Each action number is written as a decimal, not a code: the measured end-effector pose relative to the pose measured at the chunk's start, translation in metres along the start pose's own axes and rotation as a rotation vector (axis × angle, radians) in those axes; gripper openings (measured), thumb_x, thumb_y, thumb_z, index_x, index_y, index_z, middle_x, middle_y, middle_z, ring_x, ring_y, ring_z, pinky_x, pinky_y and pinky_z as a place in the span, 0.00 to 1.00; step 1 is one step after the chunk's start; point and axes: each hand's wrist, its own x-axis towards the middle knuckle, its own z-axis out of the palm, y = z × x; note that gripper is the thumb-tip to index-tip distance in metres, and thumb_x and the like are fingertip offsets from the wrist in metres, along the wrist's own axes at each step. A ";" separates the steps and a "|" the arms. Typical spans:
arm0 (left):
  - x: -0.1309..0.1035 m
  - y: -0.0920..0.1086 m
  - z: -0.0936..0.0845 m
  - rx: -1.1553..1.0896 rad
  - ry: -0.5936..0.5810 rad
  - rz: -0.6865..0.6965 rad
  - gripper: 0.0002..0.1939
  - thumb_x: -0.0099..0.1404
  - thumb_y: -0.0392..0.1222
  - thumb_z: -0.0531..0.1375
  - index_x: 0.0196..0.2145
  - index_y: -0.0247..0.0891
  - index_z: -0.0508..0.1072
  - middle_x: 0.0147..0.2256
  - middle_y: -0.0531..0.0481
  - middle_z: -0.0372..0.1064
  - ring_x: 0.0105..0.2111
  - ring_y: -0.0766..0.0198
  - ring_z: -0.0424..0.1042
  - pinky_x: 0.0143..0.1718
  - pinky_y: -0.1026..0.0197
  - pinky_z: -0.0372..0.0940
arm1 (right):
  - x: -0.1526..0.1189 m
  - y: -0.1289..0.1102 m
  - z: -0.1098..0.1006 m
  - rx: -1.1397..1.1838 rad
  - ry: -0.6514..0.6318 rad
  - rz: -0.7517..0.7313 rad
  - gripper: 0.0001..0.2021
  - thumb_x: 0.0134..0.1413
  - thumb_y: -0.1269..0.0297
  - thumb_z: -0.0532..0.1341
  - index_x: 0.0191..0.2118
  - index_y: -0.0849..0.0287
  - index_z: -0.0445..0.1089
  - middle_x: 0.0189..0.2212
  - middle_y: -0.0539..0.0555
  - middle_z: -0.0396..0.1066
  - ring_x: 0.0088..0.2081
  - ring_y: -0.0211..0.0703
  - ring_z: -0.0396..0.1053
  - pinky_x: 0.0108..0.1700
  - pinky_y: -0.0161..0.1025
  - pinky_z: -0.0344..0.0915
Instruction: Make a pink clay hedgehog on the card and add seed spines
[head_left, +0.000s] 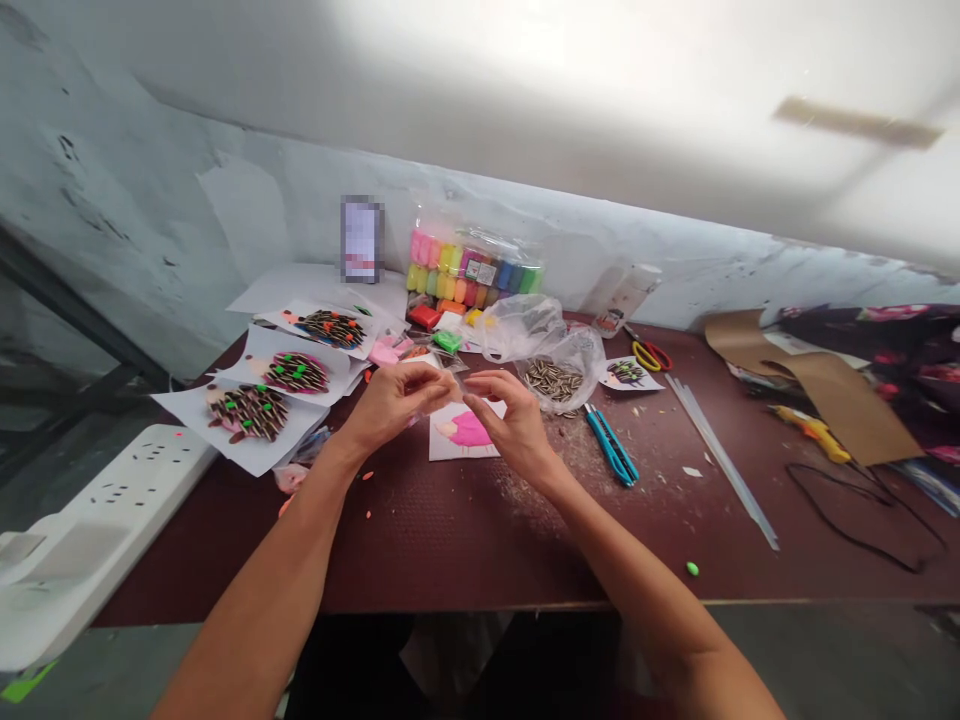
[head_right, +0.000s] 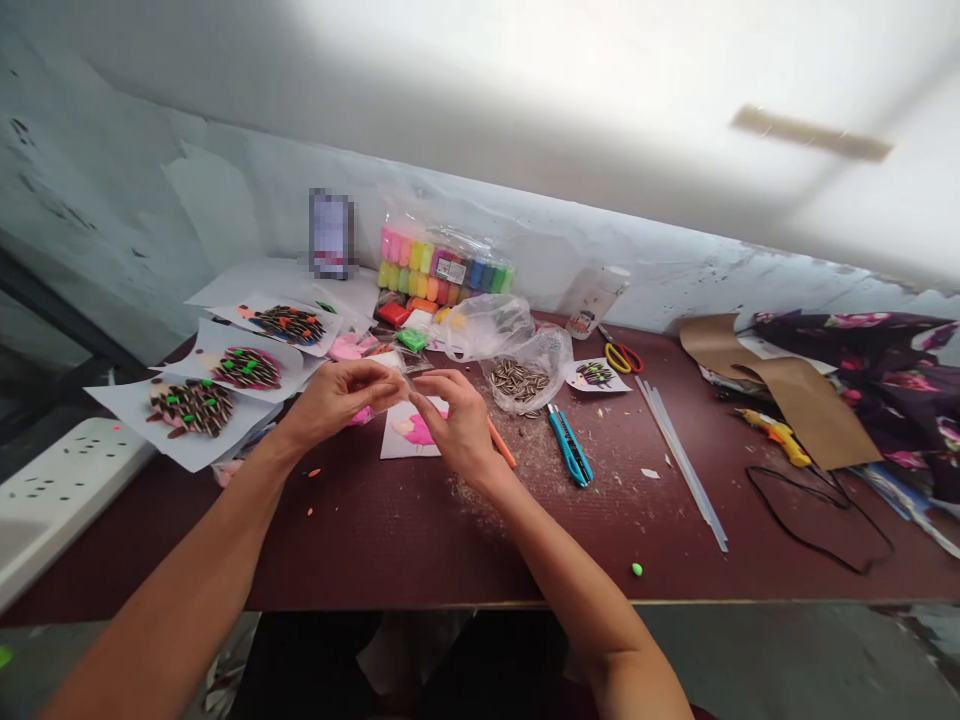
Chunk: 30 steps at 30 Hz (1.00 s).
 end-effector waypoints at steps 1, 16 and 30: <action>0.000 0.001 0.001 -0.005 -0.006 -0.008 0.16 0.65 0.53 0.61 0.33 0.35 0.78 0.32 0.48 0.76 0.34 0.61 0.72 0.37 0.61 0.67 | 0.003 0.001 0.001 0.044 -0.007 0.035 0.07 0.61 0.62 0.62 0.38 0.56 0.77 0.40 0.55 0.77 0.41 0.42 0.72 0.44 0.40 0.67; -0.001 0.006 0.003 -0.091 -0.187 -0.154 0.20 0.59 0.53 0.65 0.40 0.34 0.76 0.35 0.50 0.72 0.36 0.61 0.70 0.39 0.60 0.66 | 0.003 0.010 -0.002 0.523 -0.157 0.413 0.15 0.49 0.51 0.68 0.27 0.59 0.73 0.22 0.48 0.69 0.26 0.34 0.62 0.31 0.33 0.59; -0.001 0.002 -0.001 -0.240 -0.260 -0.212 0.21 0.59 0.54 0.65 0.42 0.34 0.77 0.39 0.46 0.75 0.39 0.60 0.73 0.43 0.56 0.70 | -0.002 0.010 0.007 0.420 -0.111 0.342 0.13 0.52 0.52 0.65 0.28 0.58 0.72 0.24 0.48 0.70 0.27 0.36 0.62 0.32 0.34 0.60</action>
